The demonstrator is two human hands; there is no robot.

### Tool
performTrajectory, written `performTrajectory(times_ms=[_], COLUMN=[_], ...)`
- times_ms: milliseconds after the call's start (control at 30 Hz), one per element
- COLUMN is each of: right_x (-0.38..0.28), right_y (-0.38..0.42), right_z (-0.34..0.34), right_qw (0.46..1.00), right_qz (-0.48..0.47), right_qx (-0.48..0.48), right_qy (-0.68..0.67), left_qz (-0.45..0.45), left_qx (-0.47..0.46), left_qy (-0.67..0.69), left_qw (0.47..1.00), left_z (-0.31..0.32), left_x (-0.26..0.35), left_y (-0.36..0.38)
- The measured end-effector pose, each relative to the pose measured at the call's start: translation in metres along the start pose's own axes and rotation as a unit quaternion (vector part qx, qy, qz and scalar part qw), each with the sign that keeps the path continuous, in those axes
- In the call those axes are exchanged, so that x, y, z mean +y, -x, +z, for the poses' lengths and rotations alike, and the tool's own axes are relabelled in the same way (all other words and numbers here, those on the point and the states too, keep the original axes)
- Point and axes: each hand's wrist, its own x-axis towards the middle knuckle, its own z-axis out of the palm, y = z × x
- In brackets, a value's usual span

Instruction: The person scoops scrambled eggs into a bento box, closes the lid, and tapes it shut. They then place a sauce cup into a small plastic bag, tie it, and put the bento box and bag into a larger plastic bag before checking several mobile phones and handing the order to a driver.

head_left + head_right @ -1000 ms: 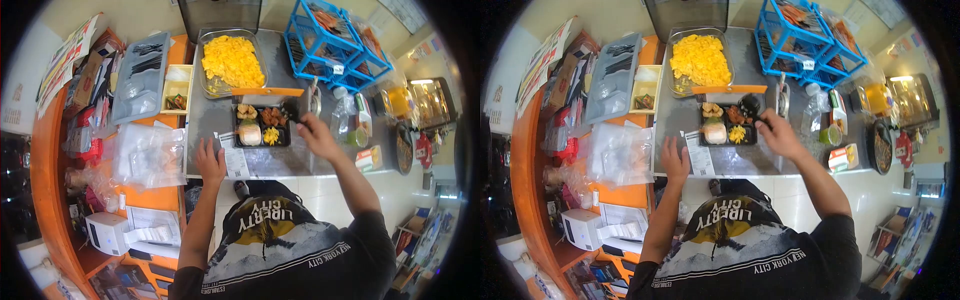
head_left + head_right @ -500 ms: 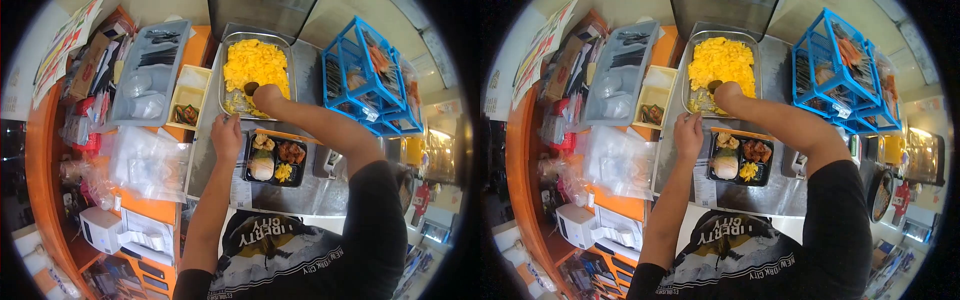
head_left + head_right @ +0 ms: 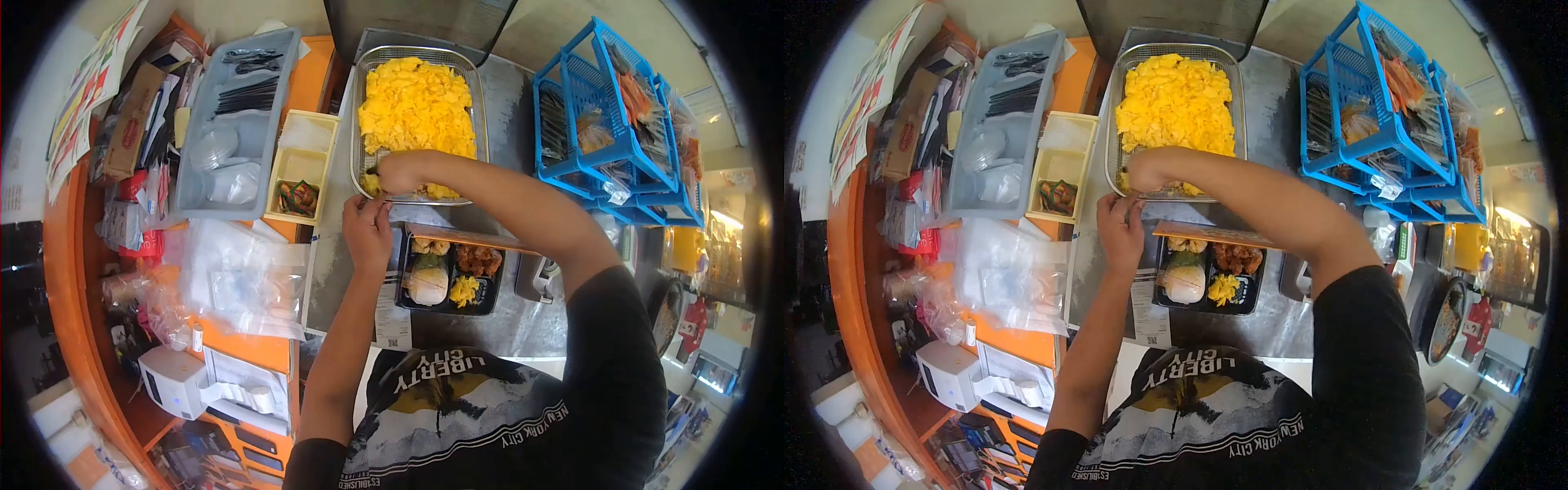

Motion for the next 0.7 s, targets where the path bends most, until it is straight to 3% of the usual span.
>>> performTrajectory(times_ms=[133, 233, 333, 433, 500, 567, 600, 633, 667, 700], right_x=[-0.019, 0.005, 0.031, 0.044, 0.071, 0.068, 0.025, -0.018, -0.005, -0.024], right_y=[-0.014, -0.001, 0.021, 0.038, 0.042, 0.079, 0.145, 0.21, 0.236, 0.277], right_z=[-0.018, -0.009, -0.004, 0.006, 0.022, 0.025, 0.018, 0.01, 0.036, 0.037], right_qw=[0.997, 0.992, 0.983, 0.933, 0.951, 0.918, 0.853, 0.744, 0.784, 0.726], right_qz=[-0.023, 0.04, 0.0, 0.038, -0.047, -0.05, 0.027, 0.093, 0.014, 0.066], right_qx=[-0.006, 0.113, 0.113, 0.119, 0.183, 0.276, 0.291, 0.328, 0.36, 0.304], right_qy=[0.076, -0.045, -0.147, -0.339, -0.245, -0.281, -0.432, -0.574, -0.505, -0.613], left_qz=[-0.005, 0.008, 0.009, -0.032, -0.061, -0.041, -0.002, 0.035, 0.068, 0.071], left_qx=[-0.008, -0.018, -0.024, -0.029, -0.051, -0.081, -0.091, -0.117, -0.135, -0.153], left_qy=[0.002, 0.015, 0.045, 0.06, 0.066, 0.038, 0.004, -0.021, -0.053, -0.041], left_qw=[1.0, 1.0, 0.999, 0.997, 0.995, 0.995, 0.996, 0.992, 0.987, 0.985], left_z=[0.002, -0.005, -0.016, -0.04, -0.069, -0.089, -0.097, -0.104, -0.11, -0.115], left_x=[-0.009, -0.012, -0.01, -0.015, -0.016, -0.038, -0.05, -0.057, -0.06, -0.06], left_y=[0.001, -0.002, 0.005, 0.03, 0.054, 0.09, 0.108, 0.141, 0.163, 0.179])
